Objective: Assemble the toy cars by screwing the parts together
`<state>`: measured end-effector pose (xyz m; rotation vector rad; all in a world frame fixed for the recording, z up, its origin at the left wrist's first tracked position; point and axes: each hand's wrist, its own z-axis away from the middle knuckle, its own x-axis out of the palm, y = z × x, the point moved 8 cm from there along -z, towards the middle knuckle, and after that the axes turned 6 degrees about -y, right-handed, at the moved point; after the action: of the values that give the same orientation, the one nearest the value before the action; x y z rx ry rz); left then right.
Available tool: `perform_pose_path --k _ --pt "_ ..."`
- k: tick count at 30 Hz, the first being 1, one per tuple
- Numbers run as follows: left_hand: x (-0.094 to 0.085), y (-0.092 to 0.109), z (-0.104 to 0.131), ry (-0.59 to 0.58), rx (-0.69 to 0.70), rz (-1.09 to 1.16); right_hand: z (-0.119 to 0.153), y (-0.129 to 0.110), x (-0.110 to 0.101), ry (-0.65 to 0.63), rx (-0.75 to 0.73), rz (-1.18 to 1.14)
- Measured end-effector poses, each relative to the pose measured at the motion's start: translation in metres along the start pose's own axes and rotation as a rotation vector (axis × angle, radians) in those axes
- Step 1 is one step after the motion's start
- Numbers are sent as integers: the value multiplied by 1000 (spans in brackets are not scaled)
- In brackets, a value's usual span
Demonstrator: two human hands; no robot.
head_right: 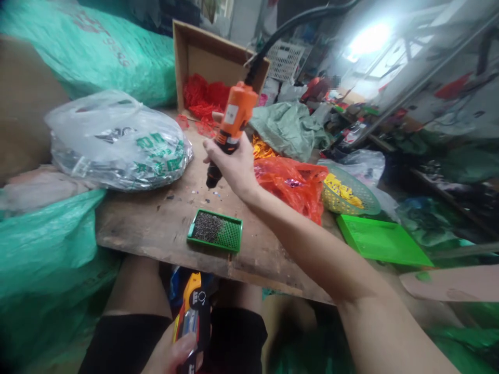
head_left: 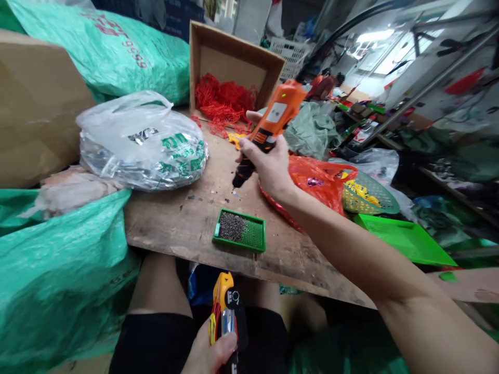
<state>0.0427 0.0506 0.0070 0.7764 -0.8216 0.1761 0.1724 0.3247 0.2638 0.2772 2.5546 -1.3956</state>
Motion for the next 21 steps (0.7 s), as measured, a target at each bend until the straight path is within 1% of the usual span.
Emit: perform_pose_path --k 5,9,12,14,16,21 --pt "9 -2 6 69 -7 62 46 -22 -28 87 -19 28" --pt "17 -2 5 48 -25 116 82 -30 -39 110 77 14" --pt "22 -1 1 27 -42 160 105 -27 -41 143 163 -47" --pt "23 -1 -1 15 -66 177 117 -23 -41 180 190 -110" --pt "21 -2 -2 13 -79 167 126 -18 -41 211 178 -177" --pt "14 -4 -4 14 -45 67 136 -7 -38 245 151 -298"
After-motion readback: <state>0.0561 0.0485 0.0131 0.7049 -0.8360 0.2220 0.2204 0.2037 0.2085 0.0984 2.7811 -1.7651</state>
